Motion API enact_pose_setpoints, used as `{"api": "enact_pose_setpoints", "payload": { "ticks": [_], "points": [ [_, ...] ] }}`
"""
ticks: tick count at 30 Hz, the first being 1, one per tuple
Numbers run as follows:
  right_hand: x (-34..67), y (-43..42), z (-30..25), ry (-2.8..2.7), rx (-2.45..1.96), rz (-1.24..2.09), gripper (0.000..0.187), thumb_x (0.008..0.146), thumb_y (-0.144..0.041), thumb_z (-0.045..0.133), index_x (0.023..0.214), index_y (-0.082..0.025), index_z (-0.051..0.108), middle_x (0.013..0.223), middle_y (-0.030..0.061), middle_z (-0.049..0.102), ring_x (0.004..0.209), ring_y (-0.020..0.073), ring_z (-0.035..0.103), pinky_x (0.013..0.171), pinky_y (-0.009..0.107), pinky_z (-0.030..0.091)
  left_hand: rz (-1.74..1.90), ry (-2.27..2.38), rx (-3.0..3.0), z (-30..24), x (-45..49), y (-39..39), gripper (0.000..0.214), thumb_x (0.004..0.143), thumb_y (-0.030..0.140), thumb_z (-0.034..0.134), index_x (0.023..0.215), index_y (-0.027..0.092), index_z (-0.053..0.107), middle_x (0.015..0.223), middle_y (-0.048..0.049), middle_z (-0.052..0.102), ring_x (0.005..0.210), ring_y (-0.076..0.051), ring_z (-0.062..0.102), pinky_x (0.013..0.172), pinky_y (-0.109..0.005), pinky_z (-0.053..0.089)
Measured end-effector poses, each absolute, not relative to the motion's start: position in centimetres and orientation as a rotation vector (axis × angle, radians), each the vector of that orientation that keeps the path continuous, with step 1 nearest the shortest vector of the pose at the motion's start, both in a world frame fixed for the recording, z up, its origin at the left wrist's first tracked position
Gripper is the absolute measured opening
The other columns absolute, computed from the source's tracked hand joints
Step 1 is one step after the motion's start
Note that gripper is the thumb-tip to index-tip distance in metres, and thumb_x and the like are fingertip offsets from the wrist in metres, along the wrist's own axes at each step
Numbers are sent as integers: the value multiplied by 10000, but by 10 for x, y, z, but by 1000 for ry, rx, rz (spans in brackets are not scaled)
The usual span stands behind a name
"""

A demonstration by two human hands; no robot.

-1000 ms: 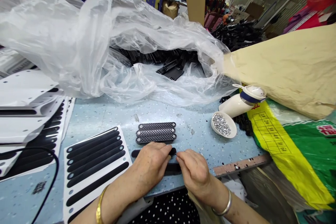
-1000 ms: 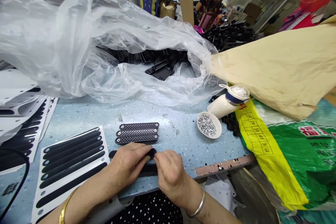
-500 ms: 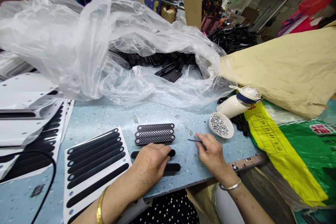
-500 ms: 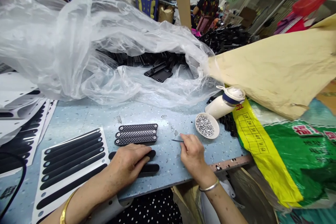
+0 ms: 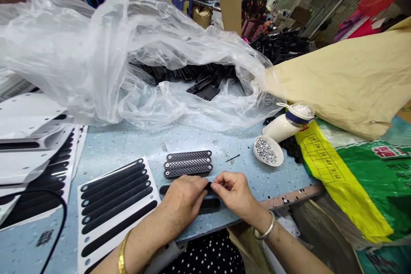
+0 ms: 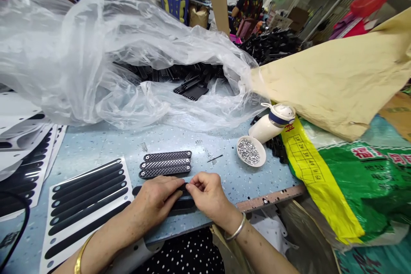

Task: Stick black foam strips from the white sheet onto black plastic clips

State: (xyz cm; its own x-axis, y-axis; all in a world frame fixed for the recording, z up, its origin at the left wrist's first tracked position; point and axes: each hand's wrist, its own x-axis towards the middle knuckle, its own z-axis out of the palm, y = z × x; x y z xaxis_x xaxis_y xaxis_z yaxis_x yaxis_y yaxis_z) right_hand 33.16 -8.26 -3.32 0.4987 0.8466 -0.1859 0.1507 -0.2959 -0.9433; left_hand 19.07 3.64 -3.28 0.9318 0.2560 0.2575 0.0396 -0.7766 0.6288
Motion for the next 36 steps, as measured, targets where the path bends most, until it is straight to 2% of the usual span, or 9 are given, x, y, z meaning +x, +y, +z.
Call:
{"api": "enact_pose_setpoints", "payload": {
  "ticks": [6, 18, 22, 28, 33, 36],
  "points": [
    [332, -76, -30, -636, -1691, 1086, 197, 682, -270, 715, 575, -162, 589, 473, -51, 540, 404, 70, 460, 403, 190, 346, 434, 209, 2433, -36, 191, 37, 219, 909, 104, 474, 974, 177, 669, 768, -46, 712, 729, -198, 684, 679, -309, 547],
    [331, -69, -39, -580, -1731, 1043, 189, 627, -273, 662, 500, -173, 563, 433, -38, 546, 348, 67, 443, 361, 187, 329, 299, 246, 2445, -36, 194, 40, 181, 843, 64, 527, 882, 173, 666, 814, -54, 726, 771, -221, 694, 714, -320, 546],
    [331, -67, -40, -557, -1724, 1042, 173, 621, -262, 652, 499, -167, 574, 430, -36, 549, 340, 65, 436, 356, 185, 316, 412, 205, 2472, -34, 181, 47, 229, 819, 35, 497, 901, 167, 665, 856, -71, 718, 801, -228, 680, 731, -333, 543],
    [326, -67, -30, -531, -1697, 1050, 183, 618, -272, 658, 496, -167, 571, 422, -41, 536, 331, 62, 421, 345, 183, 299, 528, 183, 2583, -40, 165, 59, 303, 852, 38, 437, 633, 177, 594, 666, -50, 654, 627, -185, 634, 607, -283, 495],
    [315, -70, -14, -567, -1646, 1062, 151, 638, -265, 662, 541, -166, 603, 458, -38, 561, 375, 74, 468, 378, 185, 346, 590, 184, 2523, -44, 165, 59, 298, 862, 49, 443, 649, 179, 606, 709, -58, 676, 652, -182, 648, 616, -275, 508],
    [317, -71, -15, -544, -1650, 1059, 166, 638, -270, 662, 527, -169, 591, 447, -40, 553, 364, 72, 458, 371, 185, 336, 591, 190, 2497, -43, 164, 59, 296, 885, 72, 451, 670, 187, 618, 724, -48, 680, 672, -170, 656, 649, -267, 527]
  ]
}}
